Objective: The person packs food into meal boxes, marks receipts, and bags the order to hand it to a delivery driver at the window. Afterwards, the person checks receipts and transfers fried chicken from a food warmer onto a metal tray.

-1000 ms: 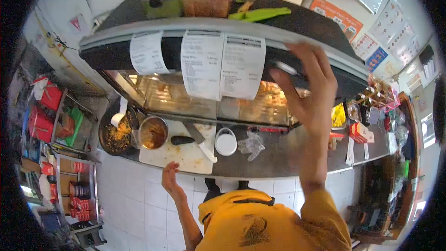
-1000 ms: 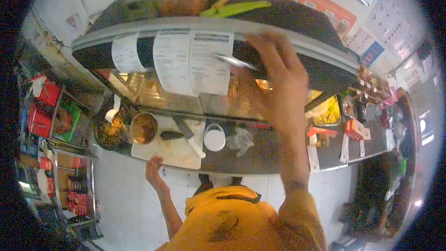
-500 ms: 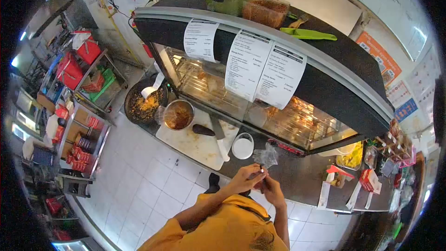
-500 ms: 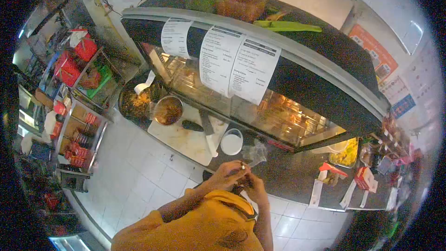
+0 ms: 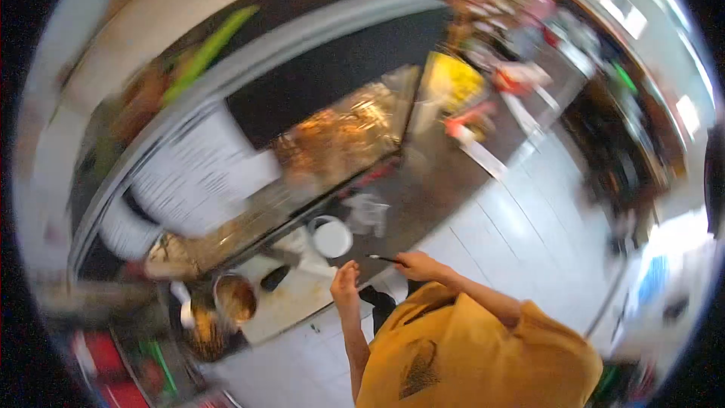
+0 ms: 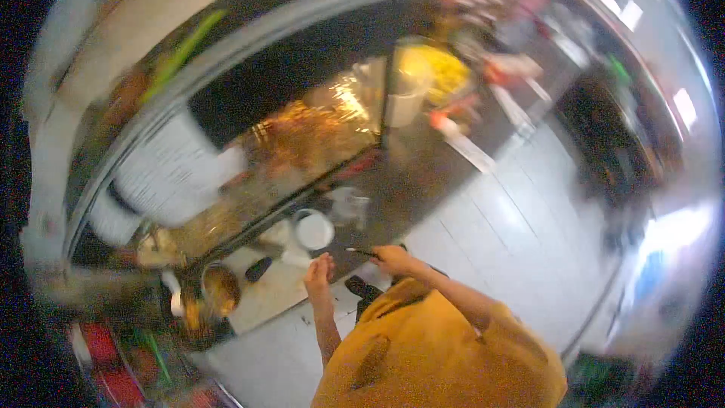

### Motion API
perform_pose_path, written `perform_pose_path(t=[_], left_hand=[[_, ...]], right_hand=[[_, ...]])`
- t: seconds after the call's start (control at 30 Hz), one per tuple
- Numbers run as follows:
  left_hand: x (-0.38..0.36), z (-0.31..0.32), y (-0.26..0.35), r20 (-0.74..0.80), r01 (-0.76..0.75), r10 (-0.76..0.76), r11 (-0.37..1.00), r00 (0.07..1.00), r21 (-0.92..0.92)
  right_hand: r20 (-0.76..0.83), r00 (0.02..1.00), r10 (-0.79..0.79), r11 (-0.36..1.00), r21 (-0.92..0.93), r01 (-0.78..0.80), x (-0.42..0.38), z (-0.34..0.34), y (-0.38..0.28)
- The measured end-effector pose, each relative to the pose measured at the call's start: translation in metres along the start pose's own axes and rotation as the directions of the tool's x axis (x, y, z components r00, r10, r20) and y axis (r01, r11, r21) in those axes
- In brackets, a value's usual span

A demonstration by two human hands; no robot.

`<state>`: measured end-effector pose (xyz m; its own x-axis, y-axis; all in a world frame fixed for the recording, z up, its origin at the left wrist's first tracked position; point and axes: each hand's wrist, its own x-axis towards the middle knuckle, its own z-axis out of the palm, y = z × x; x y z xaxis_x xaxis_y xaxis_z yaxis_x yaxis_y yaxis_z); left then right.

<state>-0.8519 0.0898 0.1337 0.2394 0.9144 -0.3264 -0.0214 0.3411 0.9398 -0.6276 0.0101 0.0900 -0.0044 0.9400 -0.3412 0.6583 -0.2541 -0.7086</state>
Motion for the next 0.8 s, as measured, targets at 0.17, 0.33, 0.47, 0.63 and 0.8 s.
perform_pose_path(t=[0.17,0.33,0.47,0.63,0.8], left_hand=[[-0.021,0.079,-0.013,0.361,0.34,-0.321,0.94,0.876,0.011],[-0.002,0.152,-0.048,0.31,0.185,-0.178,0.983,0.934,0.009],[0.058,0.223,-0.083,0.174,0.146,-0.149,0.989,0.973,0.034],[0.136,0.296,-0.143,-0.047,0.063,-0.048,0.912,0.998,0.405],[0.14,0.368,-0.146,-0.329,0.179,-0.032,0.886,0.944,0.428]], right_hand=[[0.073,0.997,-0.021,0.978,0.21,0.005,-0.053,-0.061,-0.046],[0.009,0.999,0.033,0.944,0.329,-0.035,-0.088,-0.08,0.021],[-0.239,0.968,0.074,0.96,0.279,-0.004,-0.145,-0.105,0.148],[-0.34,0.776,0.531,0.8,0.502,-0.328,-0.265,-0.171,0.283],[-0.261,0.536,0.803,0.519,0.747,-0.415,-0.371,-0.264,0.361]])
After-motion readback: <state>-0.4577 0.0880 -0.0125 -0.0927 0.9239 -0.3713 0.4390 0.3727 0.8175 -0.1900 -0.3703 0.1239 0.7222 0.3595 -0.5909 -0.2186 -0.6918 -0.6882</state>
